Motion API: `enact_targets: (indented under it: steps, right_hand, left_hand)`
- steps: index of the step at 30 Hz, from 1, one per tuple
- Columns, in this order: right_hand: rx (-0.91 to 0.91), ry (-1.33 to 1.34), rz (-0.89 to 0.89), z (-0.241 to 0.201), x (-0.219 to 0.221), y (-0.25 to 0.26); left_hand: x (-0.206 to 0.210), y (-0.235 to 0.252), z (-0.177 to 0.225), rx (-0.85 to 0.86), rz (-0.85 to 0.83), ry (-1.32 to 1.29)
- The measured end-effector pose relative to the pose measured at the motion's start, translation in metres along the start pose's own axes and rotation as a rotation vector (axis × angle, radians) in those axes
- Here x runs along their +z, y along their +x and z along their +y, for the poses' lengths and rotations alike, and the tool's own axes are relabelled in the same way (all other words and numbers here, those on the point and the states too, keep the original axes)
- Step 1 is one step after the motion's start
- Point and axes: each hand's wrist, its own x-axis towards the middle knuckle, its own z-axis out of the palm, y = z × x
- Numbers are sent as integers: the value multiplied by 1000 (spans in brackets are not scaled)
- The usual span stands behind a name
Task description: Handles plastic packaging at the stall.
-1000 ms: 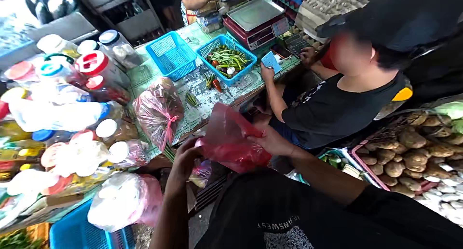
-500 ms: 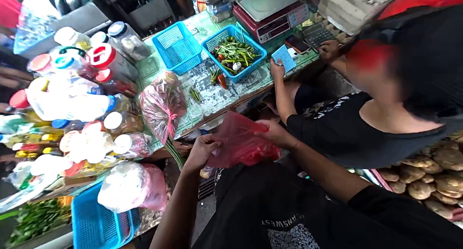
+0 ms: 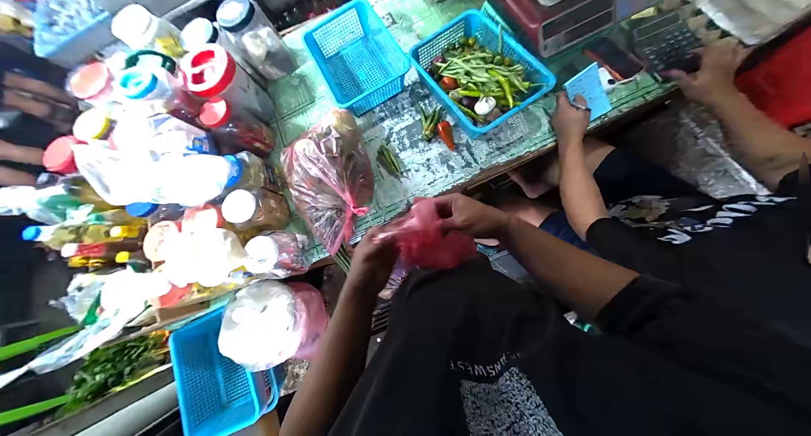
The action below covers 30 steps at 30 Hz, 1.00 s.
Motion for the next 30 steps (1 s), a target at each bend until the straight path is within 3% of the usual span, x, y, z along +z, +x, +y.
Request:
enact_targets:
  steps: [2, 5, 7, 9, 11, 12, 13, 16, 19, 24, 27, 30]
  right_hand:
    - [40, -157, -69, 8, -11, 25]
    - [162, -199, -112, 14, -23, 55]
    - [204, -362, -47, 16, -38, 88]
    - [223, -729, 168, 26, -71, 132]
    - [245, -1037, 384, 31, -110, 164]
    - [226, -1129, 464, 34, -129, 174]
    - [200, -1194, 520, 38, -146, 183]
    - [183, -1270, 540, 55, -168, 214]
    - [164, -1312, 455, 67, -173, 240]
    - [64, -1407, 199, 33, -168, 248]
    - [-109, -1471, -34, 16, -125, 248]
    - [-263, -1505, -237, 33, -94, 253]
  left_hand:
    - [-40, -20, 32, 83, -18, -110]
    - [-95, -56, 78, -2, -162, 116]
    - [-142, -89, 98, -235, -156, 476]
    - [-179, -120, 108, -546, -104, 1049]
    - [-186, -134, 108, -885, -121, 1624]
    - [-178, -136, 108, -994, -108, 1733]
    - [-174, -140, 106, -964, -46, 1757]
    - [-158, -147, 97, -638, 247, 1721]
    - [-147, -132, 69, -361, 453, 1616]
    - [-137, -66, 24, -133, 636, 1566]
    - [-134, -2, 7, -156, 716, 1686]
    - [-140, 45, -9, -268, 625, 1728]
